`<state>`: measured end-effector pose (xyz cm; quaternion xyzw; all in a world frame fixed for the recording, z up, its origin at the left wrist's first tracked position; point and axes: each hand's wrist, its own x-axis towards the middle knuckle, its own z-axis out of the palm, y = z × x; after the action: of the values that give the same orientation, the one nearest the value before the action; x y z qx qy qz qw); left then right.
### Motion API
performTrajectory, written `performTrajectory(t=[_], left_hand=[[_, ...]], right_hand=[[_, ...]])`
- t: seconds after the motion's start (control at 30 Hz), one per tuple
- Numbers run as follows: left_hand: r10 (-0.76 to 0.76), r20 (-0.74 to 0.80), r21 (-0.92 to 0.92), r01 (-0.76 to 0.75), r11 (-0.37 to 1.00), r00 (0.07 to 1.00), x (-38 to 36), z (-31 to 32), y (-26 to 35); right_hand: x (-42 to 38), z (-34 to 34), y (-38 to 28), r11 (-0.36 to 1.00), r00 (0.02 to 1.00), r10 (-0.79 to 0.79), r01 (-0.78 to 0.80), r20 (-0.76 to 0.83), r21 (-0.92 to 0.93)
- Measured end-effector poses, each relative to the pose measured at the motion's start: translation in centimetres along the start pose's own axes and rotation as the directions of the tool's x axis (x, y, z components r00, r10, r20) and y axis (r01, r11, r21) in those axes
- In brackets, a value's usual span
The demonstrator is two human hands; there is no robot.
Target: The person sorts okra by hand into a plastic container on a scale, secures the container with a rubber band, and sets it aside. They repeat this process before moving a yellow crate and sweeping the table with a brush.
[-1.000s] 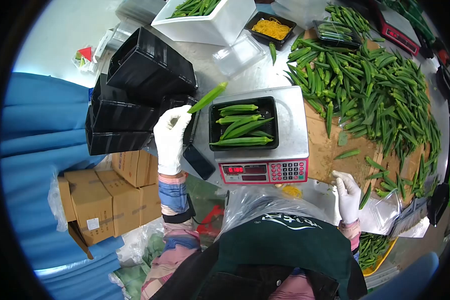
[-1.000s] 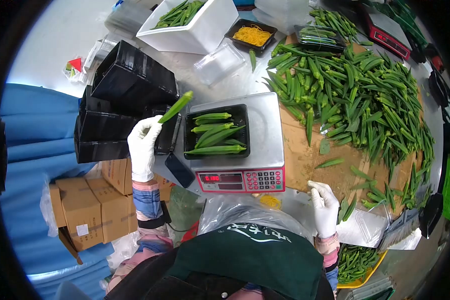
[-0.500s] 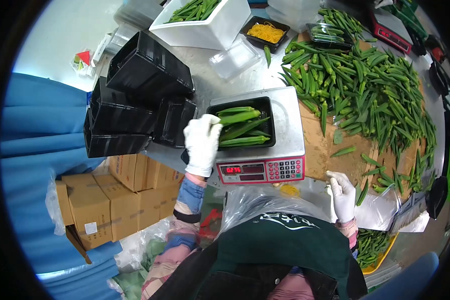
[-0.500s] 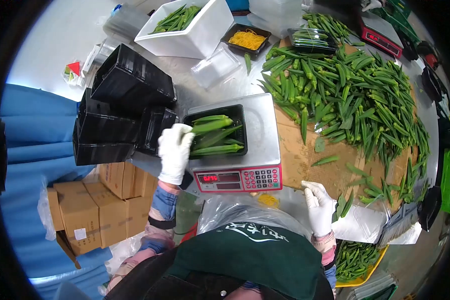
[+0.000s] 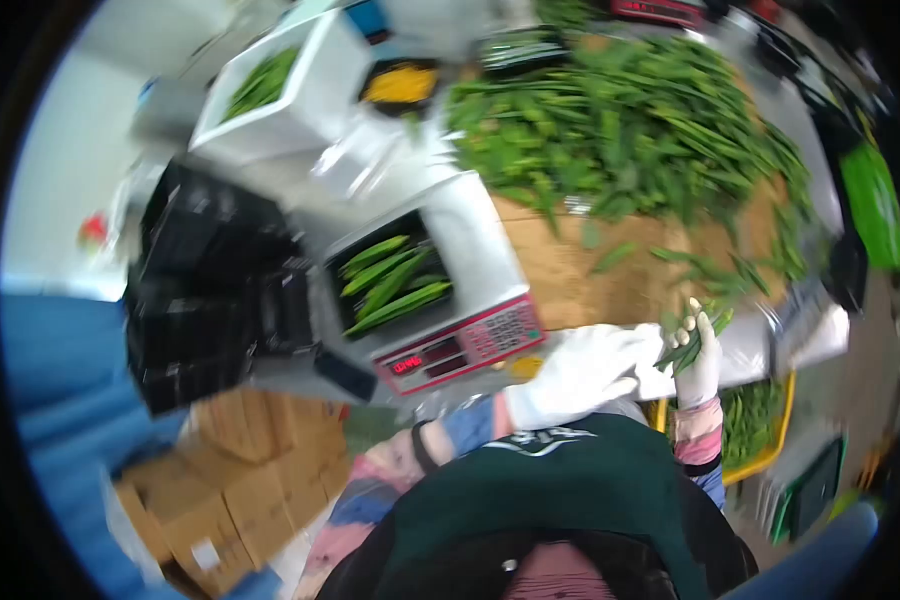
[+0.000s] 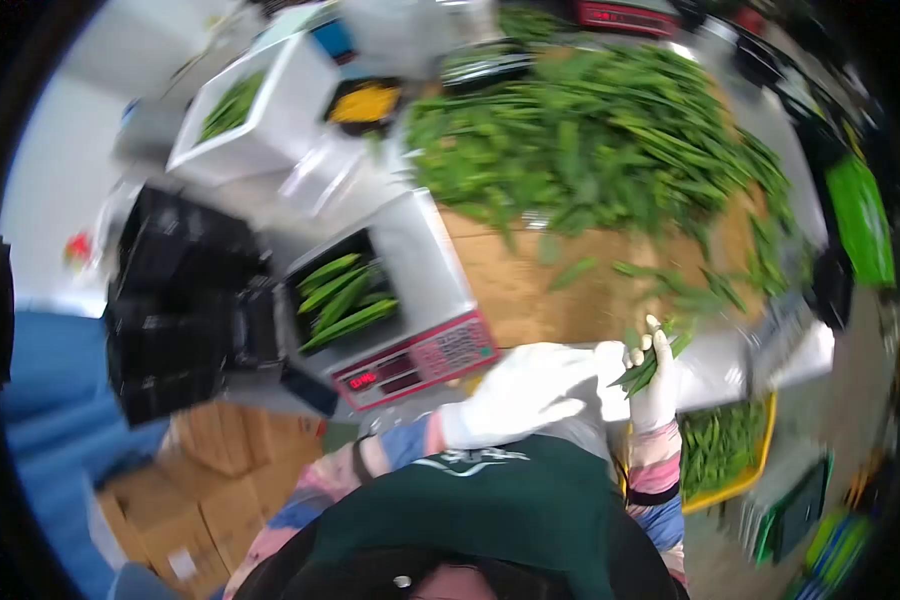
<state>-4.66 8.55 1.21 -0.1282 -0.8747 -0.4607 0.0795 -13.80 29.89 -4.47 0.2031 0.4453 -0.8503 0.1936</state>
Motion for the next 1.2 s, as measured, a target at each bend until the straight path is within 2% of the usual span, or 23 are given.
performTrajectory(t=[0.03, 0.07, 0.1, 0.13, 0.17, 0.2, 0.23, 0.3, 0.37, 0.43, 0.47, 0.53, 0.57, 0.6, 0.67, 0.7, 0.77, 0.87, 0.97, 1.0, 1.03, 1.13, 1.2], left_hand=[[0.003, 0.057, -0.075, 0.002, 0.997, 0.998, 0.0, -0.4, 0.0], [-0.006, 0.146, -0.102, 0.021, 0.995, 0.989, -0.7, 0.6, -1.8], [-0.001, 0.202, -0.162, 0.035, 0.986, 0.979, 0.9, -2.0, -0.3], [-0.088, 0.152, -0.017, 0.092, 0.996, 0.984, -0.5, -1.1, -1.3], [-0.086, 0.114, 0.070, 0.078, 0.994, 0.990, -1.5, -0.7, -2.2], [-0.115, 0.091, 0.092, 0.107, 0.990, 0.989, -1.3, -0.9, -1.7], [-0.131, 0.082, 0.037, 0.128, 0.991, 0.988, -1.1, -0.8, -1.8], [-0.189, 0.127, 0.049, 0.184, 0.982, 0.974, -0.9, -0.4, -1.8], [-0.184, 0.150, 0.034, 0.180, 0.983, 0.971, -0.5, 0.0, -1.6], [-0.176, 0.176, 0.036, 0.173, 0.984, 0.969, 0.0, 0.2, -1.6], [-0.174, 0.190, 0.043, 0.169, 0.985, 0.966, 0.3, 0.1, -1.5], [-0.175, 0.209, 0.063, 0.165, 0.984, 0.962, 1.1, -0.3, -0.9], [-0.191, 0.212, 0.066, 0.180, 0.981, 0.959, 1.3, -0.4, -1.0], [-0.207, 0.215, 0.070, 0.196, 0.978, 0.954, 1.4, -0.5, -1.0], [-0.245, 0.221, 0.077, 0.233, 0.969, 0.944, 1.5, -0.6, -1.2], [-0.266, 0.223, 0.081, 0.255, 0.964, 0.938, 1.5, -0.6, -1.2], [-0.279, 0.216, 0.082, 0.267, 0.960, 0.936, 1.4, -0.4, -1.4], [-0.257, 0.204, 0.087, 0.244, 0.966, 0.945, 1.5, -0.1, -1.9], [-0.275, 0.192, 0.041, 0.272, 0.961, 0.942, 2.1, -0.1, -2.0], [-0.313, 0.208, 0.003, 0.320, 0.947, 0.927, 2.2, -0.1, -2.0], [-0.349, 0.227, -0.036, 0.366, 0.930, 0.909, 2.5, 0.0, -2.1], [-0.388, 0.269, -0.177, 0.442, 0.880, 0.881, 3.1, 0.5, -2.3], [-0.387, 0.293, -0.256, 0.461, 0.850, 0.874, 3.6, 0.9, -2.3]], right_hand=[[-0.7, -3.9, -1.8, 0.995, 0.993, -0.087, 0.082, -0.083, -0.061], [-1.5, -8.1, -3.7, 0.950, 0.950, -0.215, 0.150, -0.227, -0.275], [-2.4, -12.3, -5.3, 0.865, 0.875, -0.342, 0.152, -0.341, -0.478], [-3.6, -16.7, -6.7, 0.785, 0.793, -0.414, 0.063, -0.447, -0.616], [-4.7, -21.8, -7.8, 0.697, 0.701, -0.479, -0.062, -0.528, -0.715], [-4.8, -30.8, -7.3, 0.071, 0.578, -0.799, -0.186, -0.167, -0.980], [-6.9, -25.3, -8.9, -0.088, 0.510, -0.788, -0.649, -0.345, -0.756], [-6.6, -25.5, -9.8, -0.177, 0.425, -0.901, -0.550, -0.091, -0.816], [-3.5, -23.3, -10.3, -0.083, 0.492, -0.870, -0.152, -0.003, -0.985], [1.3, -18.1, -10.4, 0.279, 0.681, -0.721, 0.116, -0.128, -0.953], [4.2, -17.2, -9.5, 0.025, 0.578, -0.812, 0.173, 0.081, -0.985], [9.9, -12.9, -9.6, -0.166, 0.540, -0.787, 0.282, 0.299, -0.945], [13.2, -11.9, -9.5, -0.213, 0.527, -0.787, 0.257, 0.321, -0.943], [16.1, -10.8, -9.4, -0.200, 0.523, -0.787, 0.285, 0.327, -0.937], [21.4, -9.8, -9.2, -0.237, 0.672, -0.700, 0.099, 0.241, -0.966], [23.2, -9.8, -8.8, -0.320, 0.679, -0.692, 0.018, 0.246, -0.947], [25.5, -9.5, -8.8, -0.392, 0.753, -0.640, -0.148, 0.154, -0.908], [26.2, -10.0, -9.7, -0.282, 0.795, -0.600, -0.102, 0.093, -0.954], [23.9, -10.5, -10.4, 0.086, 0.703, -0.711, 0.078, -0.006, -0.993], [22.4, -10.6, -10.9, 0.573, 0.843, -0.524, 0.239, -0.126, -0.784], [19.3, -9.5, -11.7, 0.709, 0.894, -0.427, 0.241, -0.132, -0.663], [14.5, -10.4, -10.9, 0.906, 0.958, -0.284, 0.259, -0.027, -0.335], [11.9, -10.4, -10.1, 0.963, 0.975, -0.220, 0.221, 0.024, -0.153]])
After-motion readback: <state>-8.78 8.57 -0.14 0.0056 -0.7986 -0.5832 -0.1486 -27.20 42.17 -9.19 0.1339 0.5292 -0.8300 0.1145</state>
